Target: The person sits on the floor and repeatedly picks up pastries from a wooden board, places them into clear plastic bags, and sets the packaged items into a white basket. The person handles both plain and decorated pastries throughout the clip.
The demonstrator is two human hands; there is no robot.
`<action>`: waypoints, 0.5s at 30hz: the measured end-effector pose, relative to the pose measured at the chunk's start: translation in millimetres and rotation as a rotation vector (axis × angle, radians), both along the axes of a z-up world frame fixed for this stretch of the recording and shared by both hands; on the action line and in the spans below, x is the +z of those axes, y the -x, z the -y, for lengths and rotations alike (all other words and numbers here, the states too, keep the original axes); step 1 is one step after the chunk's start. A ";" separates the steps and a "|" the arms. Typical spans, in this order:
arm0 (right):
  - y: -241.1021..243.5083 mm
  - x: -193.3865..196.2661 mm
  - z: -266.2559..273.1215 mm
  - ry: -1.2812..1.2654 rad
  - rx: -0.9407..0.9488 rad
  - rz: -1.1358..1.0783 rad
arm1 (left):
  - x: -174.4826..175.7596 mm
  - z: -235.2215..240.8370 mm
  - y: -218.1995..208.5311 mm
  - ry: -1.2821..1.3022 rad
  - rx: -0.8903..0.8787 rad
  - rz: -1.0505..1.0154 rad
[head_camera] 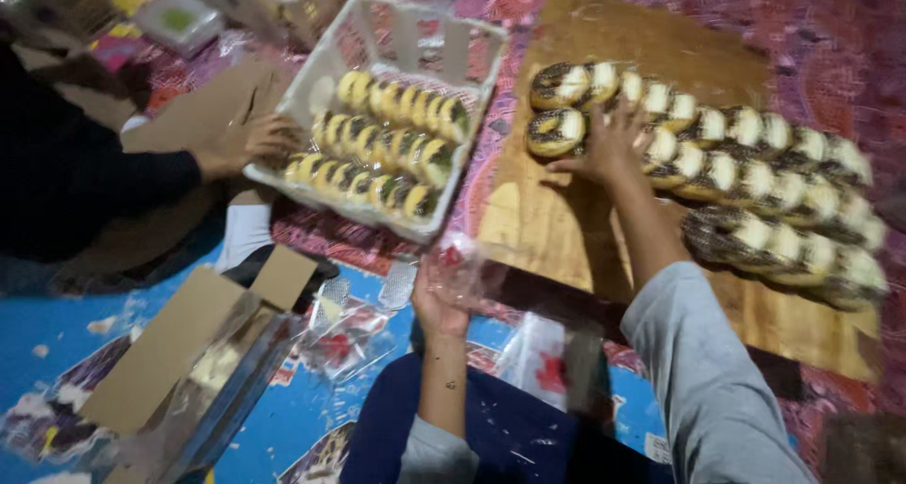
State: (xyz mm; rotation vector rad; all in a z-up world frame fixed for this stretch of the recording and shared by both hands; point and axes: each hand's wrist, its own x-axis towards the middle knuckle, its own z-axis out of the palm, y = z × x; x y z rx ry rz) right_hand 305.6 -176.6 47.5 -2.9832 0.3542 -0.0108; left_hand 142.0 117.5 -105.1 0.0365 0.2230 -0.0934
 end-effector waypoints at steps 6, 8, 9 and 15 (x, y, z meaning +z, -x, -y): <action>24.8 -8.8 -26.6 -0.007 0.112 0.168 | -9.3 -12.5 -6.0 0.280 -0.001 -0.064; 77.7 4.2 -52.0 -0.253 0.105 0.195 | -12.4 -20.7 -4.1 0.365 -0.008 0.006; 113.2 9.6 -63.7 -0.455 0.053 0.168 | -12.4 -22.1 -4.9 0.401 0.004 0.109; 260.2 2.2 -130.9 -0.539 0.440 0.398 | 1.5 15.2 15.3 0.015 0.310 0.020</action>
